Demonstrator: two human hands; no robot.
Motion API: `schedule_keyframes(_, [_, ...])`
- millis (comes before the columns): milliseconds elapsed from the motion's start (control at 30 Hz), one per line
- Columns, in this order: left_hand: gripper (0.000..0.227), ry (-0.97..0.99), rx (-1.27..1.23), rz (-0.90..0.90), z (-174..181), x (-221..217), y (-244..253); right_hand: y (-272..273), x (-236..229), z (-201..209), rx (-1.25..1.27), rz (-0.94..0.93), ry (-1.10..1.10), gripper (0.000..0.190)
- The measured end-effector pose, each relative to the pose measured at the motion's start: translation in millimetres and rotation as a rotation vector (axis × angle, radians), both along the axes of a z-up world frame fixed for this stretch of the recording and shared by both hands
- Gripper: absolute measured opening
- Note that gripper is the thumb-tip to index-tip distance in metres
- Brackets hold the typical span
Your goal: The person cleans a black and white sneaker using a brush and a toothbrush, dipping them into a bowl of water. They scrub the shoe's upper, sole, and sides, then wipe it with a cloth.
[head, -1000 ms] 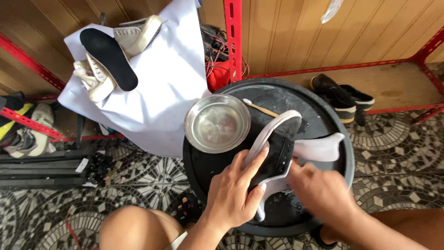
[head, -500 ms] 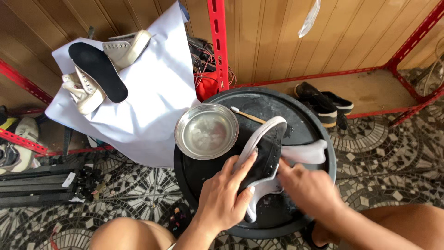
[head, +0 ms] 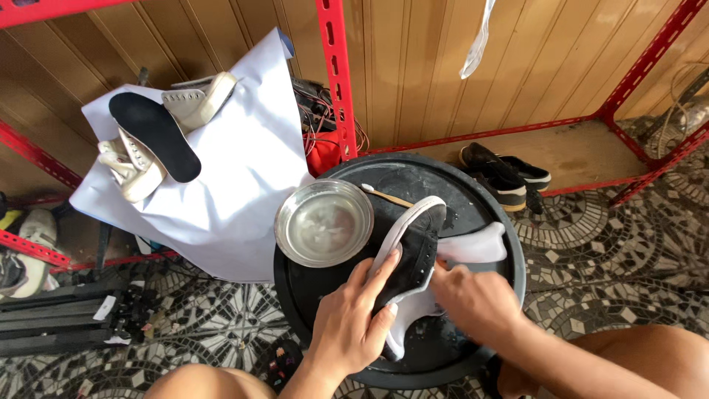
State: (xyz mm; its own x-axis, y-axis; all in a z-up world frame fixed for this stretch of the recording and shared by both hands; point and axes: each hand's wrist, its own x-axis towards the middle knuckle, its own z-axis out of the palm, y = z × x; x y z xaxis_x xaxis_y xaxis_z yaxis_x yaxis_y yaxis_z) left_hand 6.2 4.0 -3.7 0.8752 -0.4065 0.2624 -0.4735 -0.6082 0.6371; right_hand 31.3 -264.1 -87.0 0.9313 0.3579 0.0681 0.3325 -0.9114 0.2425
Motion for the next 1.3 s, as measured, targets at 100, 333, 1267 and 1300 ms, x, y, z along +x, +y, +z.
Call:
schedule_keyframes(100, [0.074, -0.047, 0.035, -0.02, -2, 1, 0, 9, -9, -7, -0.079, 0.31, 0.114, 0.035])
schedule_keyframes(333, [0.075, -0.044, 0.041, 0.019, 0, 5, -2, 15, -2, -18, 0.001, 0.115, 0.147, 0.035])
schedule_keyframes(1267, [0.079, -0.107, 0.138, 0.066, -2, -6, -16, -33, -12, -16, 0.058, -0.029, 0.16, 0.084])
schedule_keyframes(1300, [0.079, -0.107, 0.141, 0.065, 0, -6, -15, -29, -22, -13, 0.06, -0.03, 0.16, 0.084])
